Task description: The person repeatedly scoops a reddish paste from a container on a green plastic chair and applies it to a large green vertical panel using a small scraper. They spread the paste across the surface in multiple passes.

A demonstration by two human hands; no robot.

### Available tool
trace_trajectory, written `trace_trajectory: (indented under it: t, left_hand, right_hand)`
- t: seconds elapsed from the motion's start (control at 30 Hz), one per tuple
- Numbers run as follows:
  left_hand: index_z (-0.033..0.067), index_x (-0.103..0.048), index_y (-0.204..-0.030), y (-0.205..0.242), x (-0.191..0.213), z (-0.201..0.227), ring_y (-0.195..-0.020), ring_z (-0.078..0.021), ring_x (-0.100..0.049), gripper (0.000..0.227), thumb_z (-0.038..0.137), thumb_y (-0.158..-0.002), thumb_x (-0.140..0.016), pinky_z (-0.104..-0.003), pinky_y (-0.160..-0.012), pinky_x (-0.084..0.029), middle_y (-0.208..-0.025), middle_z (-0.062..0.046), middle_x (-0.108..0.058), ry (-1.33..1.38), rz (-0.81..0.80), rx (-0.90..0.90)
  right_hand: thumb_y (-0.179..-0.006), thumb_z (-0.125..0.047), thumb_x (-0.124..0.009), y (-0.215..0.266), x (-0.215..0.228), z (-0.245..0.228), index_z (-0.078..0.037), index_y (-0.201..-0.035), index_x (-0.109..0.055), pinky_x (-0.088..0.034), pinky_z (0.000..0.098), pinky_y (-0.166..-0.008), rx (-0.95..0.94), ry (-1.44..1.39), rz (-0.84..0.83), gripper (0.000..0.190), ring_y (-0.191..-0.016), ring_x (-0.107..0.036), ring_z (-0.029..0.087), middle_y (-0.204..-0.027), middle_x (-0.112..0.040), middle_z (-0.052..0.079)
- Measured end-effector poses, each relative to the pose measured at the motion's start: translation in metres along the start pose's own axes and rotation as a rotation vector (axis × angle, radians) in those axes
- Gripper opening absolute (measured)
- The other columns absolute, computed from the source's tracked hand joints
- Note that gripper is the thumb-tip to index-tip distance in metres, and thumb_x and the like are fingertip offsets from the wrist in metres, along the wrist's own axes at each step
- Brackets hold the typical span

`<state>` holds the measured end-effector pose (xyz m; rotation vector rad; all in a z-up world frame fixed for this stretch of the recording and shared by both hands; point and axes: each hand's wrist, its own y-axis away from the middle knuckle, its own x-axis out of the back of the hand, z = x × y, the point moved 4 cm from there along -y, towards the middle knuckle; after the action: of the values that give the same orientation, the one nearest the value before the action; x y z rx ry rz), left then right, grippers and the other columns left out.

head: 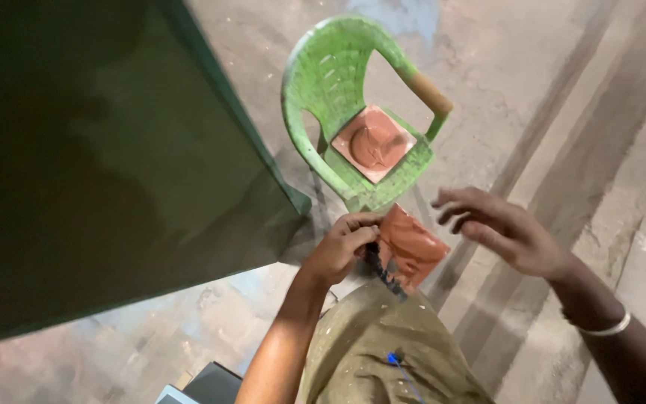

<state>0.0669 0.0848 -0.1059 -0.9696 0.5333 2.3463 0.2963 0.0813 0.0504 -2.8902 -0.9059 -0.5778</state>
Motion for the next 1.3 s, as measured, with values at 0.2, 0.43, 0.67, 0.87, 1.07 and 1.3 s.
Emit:
trace_trajectory:
  t: [0.2, 0.43, 0.67, 0.87, 1.07, 1.3]
  left_hand:
    - [-0.0054, -0.068, -0.124, -0.061, -0.004, -0.001, -0.075, -0.0040, -0.057, 0.031, 0.010, -0.101, -0.055, -0.021, -0.066, -0.045, -0.092, 0.001, -0.068, -0.173, 0.030, 0.017]
    - [0.0003, -0.068, -0.111, -0.160, 0.023, -0.034, -0.072, -0.0064, -0.062, 0.019, 0.008, -0.101, -0.054, -0.023, -0.067, -0.049, -0.089, 0.000, -0.069, 0.010, 0.319, -0.004]
    - [0.0112, -0.063, -0.109, -0.272, 0.106, -0.146, -0.088, -0.0168, -0.071, 0.017, 0.010, -0.097, -0.051, -0.036, -0.084, -0.060, -0.101, -0.008, -0.071, 0.441, 0.790, -0.020]
    - [0.0038, -0.056, -0.121, -0.362, 0.223, -0.282, -0.098, -0.0171, -0.061, 0.019, 0.017, -0.108, -0.061, -0.038, -0.091, -0.051, -0.109, -0.006, -0.062, 0.439, 0.750, 0.045]
    - [0.0011, -0.054, -0.139, -0.402, 0.335, -0.356, -0.127, -0.0235, -0.058, 0.045, 0.020, -0.098, -0.061, -0.036, -0.109, -0.044, -0.135, -0.012, -0.062, -0.028, 0.931, 0.019]
    - [0.0033, -0.051, -0.142, -0.394, 0.367, -0.364, -0.138, -0.0365, -0.051, 0.053, 0.018, -0.093, -0.064, -0.043, -0.113, -0.041, -0.147, -0.021, -0.053, -0.661, 1.040, 0.263]
  right_hand:
    - [-0.103, -0.004, -0.056, -0.022, 0.049, 0.092, -0.001, -0.121, -0.063, -0.054, 0.0452, -0.103, -0.002, -0.666, 0.137, 0.020, -0.119, -0.064, 0.027, -0.138, -0.062, 0.017]
    - [-0.113, -0.021, -0.050, -0.077, 0.115, 0.229, 0.004, -0.101, -0.065, -0.047, 0.0415, -0.102, 0.031, -0.784, 0.161, 0.031, -0.115, -0.060, 0.027, -0.117, -0.064, 0.017]
    - [-0.111, -0.044, -0.035, -0.119, 0.077, 0.378, 0.004, -0.129, -0.060, -0.046, 0.0364, -0.107, -0.241, -0.770, 0.190, 0.057, -0.119, -0.060, 0.018, -0.125, -0.066, 0.011]
    - [-0.103, -0.010, -0.054, -0.161, 0.065, 0.546, 0.005, -0.121, -0.070, -0.054, 0.0326, -0.085, -0.485, -0.308, 0.428, 0.028, -0.093, -0.066, 0.016, -0.106, -0.075, 0.008]
    - [-0.091, -0.003, -0.065, -0.257, 0.084, 0.679, -0.008, -0.126, -0.073, -0.051, 0.0453, -0.093, -0.132, 0.711, 0.183, 0.036, -0.106, -0.062, 0.034, -0.114, -0.069, 0.014]
    - [-0.095, -0.007, -0.064, -0.273, 0.076, 0.745, -0.008, -0.141, -0.072, -0.047, 0.0408, -0.107, 0.204, 1.244, -0.039, 0.047, -0.128, -0.056, 0.030, -0.135, -0.060, 0.009]
